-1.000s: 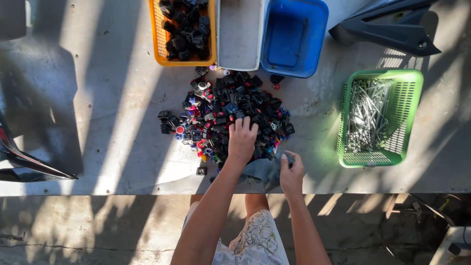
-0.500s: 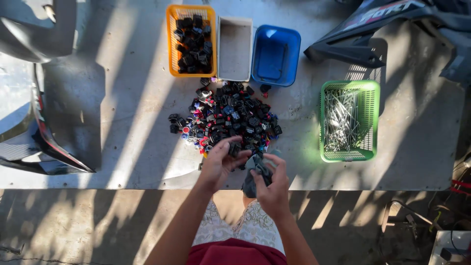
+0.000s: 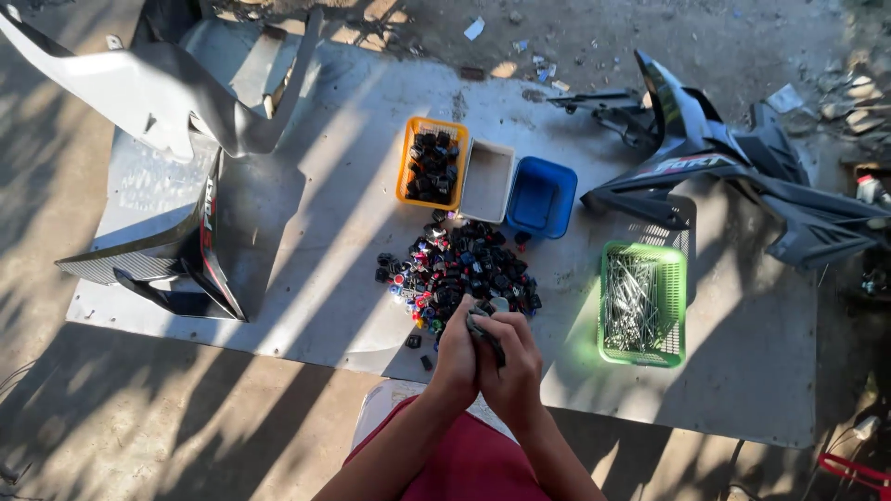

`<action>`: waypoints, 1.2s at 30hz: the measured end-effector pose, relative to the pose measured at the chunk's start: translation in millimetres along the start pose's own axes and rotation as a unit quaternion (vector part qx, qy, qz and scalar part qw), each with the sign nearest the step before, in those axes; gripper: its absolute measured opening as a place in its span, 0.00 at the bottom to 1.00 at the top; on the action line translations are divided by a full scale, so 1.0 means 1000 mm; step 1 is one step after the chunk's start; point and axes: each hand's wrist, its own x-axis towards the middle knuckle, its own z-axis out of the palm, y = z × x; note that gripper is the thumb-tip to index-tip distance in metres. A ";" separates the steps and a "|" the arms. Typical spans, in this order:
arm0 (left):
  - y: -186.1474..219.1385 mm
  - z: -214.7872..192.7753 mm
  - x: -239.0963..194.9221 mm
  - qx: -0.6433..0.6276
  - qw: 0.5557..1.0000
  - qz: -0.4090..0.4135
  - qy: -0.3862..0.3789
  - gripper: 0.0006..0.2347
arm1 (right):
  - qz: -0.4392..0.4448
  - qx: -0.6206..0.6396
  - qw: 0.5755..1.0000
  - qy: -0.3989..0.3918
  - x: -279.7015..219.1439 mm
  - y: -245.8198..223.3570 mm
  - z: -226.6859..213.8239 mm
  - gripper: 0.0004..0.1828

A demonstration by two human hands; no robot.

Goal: The person wipes small black plastic parts with a cloth, picking them from a pile on a table and placing them into a yellow basket. The person also handles a gray motorcycle fairing and a green basket containing metal fasteners.

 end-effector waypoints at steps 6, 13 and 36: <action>-0.002 0.005 -0.006 0.090 0.992 0.082 -0.019 0.15 | 0.013 -0.018 0.998 0.063 0.031 -0.015 -0.009 0.09; 0.000 0.003 -0.005 0.170 0.980 0.095 -0.046 0.14 | -0.006 -0.006 0.999 0.036 0.028 -0.014 -0.015 0.12; 0.038 0.017 -0.002 0.055 0.992 0.036 -0.110 0.28 | -0.031 0.049 0.988 0.140 0.024 -0.012 -0.011 0.25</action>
